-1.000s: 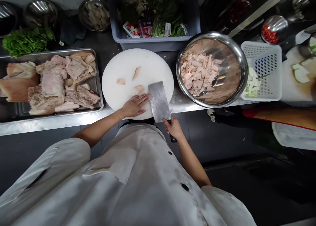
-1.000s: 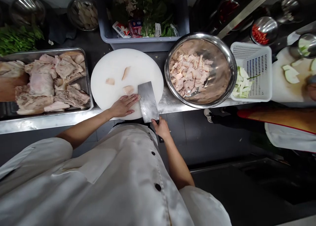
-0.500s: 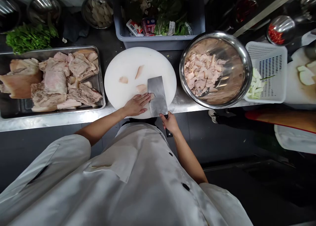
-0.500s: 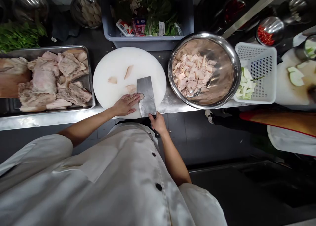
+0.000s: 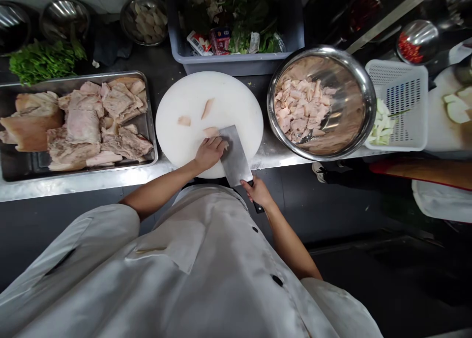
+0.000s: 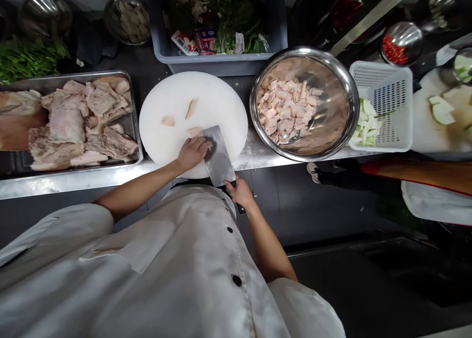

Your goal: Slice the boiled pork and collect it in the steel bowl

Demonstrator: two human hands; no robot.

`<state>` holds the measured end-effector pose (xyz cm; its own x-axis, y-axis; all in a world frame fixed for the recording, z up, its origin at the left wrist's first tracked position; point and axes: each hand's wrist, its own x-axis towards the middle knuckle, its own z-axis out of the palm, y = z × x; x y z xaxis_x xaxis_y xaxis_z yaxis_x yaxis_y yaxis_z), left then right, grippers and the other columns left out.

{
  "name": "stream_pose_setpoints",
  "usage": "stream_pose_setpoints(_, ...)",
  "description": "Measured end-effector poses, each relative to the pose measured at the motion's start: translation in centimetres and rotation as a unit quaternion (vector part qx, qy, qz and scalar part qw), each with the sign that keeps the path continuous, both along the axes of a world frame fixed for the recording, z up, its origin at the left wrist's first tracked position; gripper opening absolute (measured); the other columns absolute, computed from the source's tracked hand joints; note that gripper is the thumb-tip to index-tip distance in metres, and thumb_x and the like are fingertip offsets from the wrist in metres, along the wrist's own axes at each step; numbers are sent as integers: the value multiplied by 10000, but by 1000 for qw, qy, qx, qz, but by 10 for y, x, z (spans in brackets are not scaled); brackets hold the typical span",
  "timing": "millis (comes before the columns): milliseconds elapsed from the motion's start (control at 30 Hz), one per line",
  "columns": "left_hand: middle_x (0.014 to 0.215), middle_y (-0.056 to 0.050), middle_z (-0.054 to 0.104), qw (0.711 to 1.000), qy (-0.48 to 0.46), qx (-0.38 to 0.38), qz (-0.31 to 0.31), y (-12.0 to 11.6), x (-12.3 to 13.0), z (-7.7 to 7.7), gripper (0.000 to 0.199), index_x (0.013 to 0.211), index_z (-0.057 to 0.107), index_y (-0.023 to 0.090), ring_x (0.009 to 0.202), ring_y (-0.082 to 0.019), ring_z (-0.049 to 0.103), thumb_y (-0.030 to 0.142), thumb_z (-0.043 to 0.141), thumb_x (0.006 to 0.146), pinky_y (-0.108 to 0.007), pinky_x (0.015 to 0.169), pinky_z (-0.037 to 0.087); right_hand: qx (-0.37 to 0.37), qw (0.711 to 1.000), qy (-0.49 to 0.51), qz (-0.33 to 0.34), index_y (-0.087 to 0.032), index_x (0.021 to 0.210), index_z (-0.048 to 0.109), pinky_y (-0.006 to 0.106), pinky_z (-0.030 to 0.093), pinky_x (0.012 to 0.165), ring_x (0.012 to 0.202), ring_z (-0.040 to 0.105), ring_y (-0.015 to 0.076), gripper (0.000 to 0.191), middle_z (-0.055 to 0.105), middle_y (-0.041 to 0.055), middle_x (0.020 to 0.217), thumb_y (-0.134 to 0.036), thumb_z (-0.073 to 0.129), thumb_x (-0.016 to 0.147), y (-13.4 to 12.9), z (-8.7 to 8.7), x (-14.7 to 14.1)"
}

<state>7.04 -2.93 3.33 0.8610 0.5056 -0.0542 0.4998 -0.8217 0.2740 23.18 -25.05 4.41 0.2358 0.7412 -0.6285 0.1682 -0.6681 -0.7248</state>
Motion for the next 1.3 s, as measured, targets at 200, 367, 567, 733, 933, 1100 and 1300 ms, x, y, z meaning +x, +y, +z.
stream_pose_setpoints(200, 1270, -239, 674, 983, -14, 29, 180, 58, 12, 0, 385, 1292, 648, 93, 1290, -403, 557, 284, 424, 1042, -590, 1055, 423, -74, 995, 59, 41, -234, 911, 524, 242, 347, 374, 352, 447, 121, 508, 487, -99, 495, -710, 667, 809, -90, 20, 56)
stream_pose_setpoints(367, 1671, -219, 346, 997, 17, 1, 74, 54, -11, 10, 671, 1612, 351, 135, 1550, -405, 317, 400, 518, 1018, -612, 1190, 299, -48, 998, 22, -20, -224, 935, 545, 245, 360, 383, 358, 465, 128, 512, 489, -91, 500, -719, 635, 840, -100, 30, 50)
stream_pose_setpoints(567, 1729, -137, 239, 984, 76, -56, -148, -4, -21, 0, 756, 1687, 159, 176, 1618, -290, 225, 471, 440, 1050, -494, 1263, 243, -13, 996, -52, -71, -254, 872, 477, 274, 412, 414, 349, 523, 164, 476, 548, -56, 498, -718, 582, 877, -46, 24, 14)
stream_pose_setpoints(733, 1725, -158, 226, 988, 53, -43, -137, -5, -19, -2, 749, 1687, 120, 154, 1615, -299, 234, 457, 404, 1064, -514, 1257, 250, -6, 991, -133, -16, -235, 919, 536, 306, 467, 554, 426, 598, 216, 358, 555, -31, 467, -592, 552, 944, -34, 28, 17)
stream_pose_setpoints(933, 1713, -156, 262, 990, 43, -46, -123, -5, -16, 0, 708, 1677, 185, 138, 1606, -284, 263, 431, 394, 1068, -495, 1250, 274, -18, 976, -212, 33, -217, 950, 591, 316, 449, 644, 575, 668, 262, 259, 638, 33, 580, -474, 571, 972, -29, 36, 15)
stream_pose_setpoints(1100, 1714, -164, 254, 991, 47, -46, -115, -8, -18, 0, 719, 1678, 179, 133, 1611, -291, 250, 435, 403, 1064, -498, 1257, 272, -6, 982, -188, 30, -211, 960, 576, 319, 461, 685, 506, 619, 233, 245, 557, -22, 481, -452, 553, 993, 1, 30, 17)
stream_pose_setpoints(1300, 1713, -163, 257, 991, 42, -49, -117, -8, -21, -4, 712, 1672, 216, 138, 1608, -298, 258, 417, 438, 1056, -498, 1278, 255, -26, 989, -145, 27, -236, 908, 554, 309, 447, 578, 443, 590, 224, 302, 554, -30, 463, -532, 563, 964, -30, 30, 17)
